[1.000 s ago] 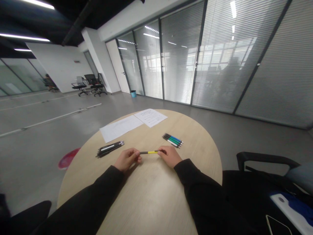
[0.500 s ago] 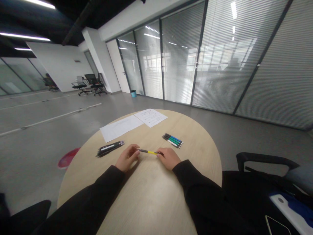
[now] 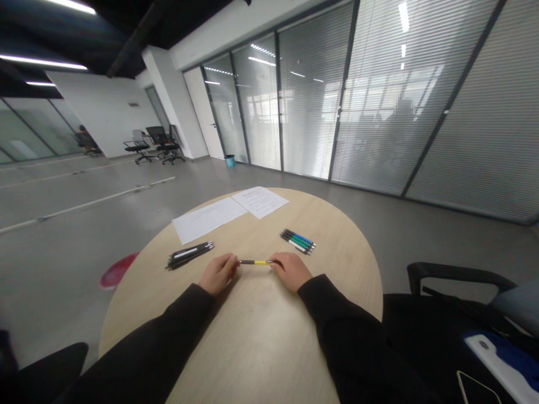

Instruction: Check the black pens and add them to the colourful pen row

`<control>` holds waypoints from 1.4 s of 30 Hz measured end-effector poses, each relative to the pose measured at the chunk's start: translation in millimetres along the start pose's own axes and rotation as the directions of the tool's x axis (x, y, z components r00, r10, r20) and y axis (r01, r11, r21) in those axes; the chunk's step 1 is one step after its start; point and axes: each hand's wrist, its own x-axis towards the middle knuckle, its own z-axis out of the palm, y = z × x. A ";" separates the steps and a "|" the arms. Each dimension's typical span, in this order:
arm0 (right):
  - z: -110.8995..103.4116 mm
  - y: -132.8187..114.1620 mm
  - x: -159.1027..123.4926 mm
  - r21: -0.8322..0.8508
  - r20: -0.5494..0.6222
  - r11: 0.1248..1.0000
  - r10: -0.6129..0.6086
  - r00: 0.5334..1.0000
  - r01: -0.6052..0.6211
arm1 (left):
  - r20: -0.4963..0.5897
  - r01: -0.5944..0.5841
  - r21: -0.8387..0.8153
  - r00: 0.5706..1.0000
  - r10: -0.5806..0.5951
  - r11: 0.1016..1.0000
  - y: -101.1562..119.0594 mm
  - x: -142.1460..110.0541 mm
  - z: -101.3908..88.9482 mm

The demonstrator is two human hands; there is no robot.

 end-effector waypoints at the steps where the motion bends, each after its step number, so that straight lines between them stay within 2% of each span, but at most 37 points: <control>1: 0.0 0.4 0.0 0.000 -0.002 1.000 0.004 1.000 -0.004 | 0.006 -0.008 -0.066 1.000 0.008 0.998 -0.8 0.1 1.2; 3: 0.0 1.2 0.1 0.000 -0.007 1.000 0.014 1.000 -0.014 | 0.033 -0.028 -0.185 0.999 0.034 0.982 -1.8 0.5 3.0; 5: -0.3 1.7 0.1 0.000 -0.010 1.000 0.018 1.000 -0.018 | 0.068 -0.034 -0.220 0.996 0.051 0.975 -1.5 0.7 3.5; 13: -1.1 0.1 0.3 0.007 -0.010 1.000 0.014 1.000 -0.014 | 0.051 -0.007 0.015 0.999 0.007 1.000 1.4 0.1 -0.7; 19: -0.7 0.9 0.5 0.006 -0.014 1.000 0.020 1.000 -0.020 | 0.029 -0.104 -0.085 0.994 0.107 0.991 -8.1 2.6 2.3; 28: -1.0 -0.2 -0.2 0.027 -0.011 1.000 0.006 1.000 -0.006 | 0.034 -0.045 0.081 0.999 0.042 0.996 3.7 -0.7 -1.5; 34: -1.2 -0.1 0.2 0.019 -0.007 1.000 0.016 1.000 -0.016 | 0.040 -0.056 -0.226 0.997 0.067 0.973 -4.4 1.6 3.4; 37: -0.8 -0.1 0.3 0.019 -0.013 1.000 0.018 1.000 -0.017 | 0.074 -0.035 -0.217 0.996 0.052 0.976 -4.6 1.9 3.2; 42: 0.1 0.1 -0.2 0.026 -0.017 1.000 0.007 1.000 -0.007 | 0.059 -0.039 -0.135 0.997 0.047 0.990 -1.5 1.2 1.9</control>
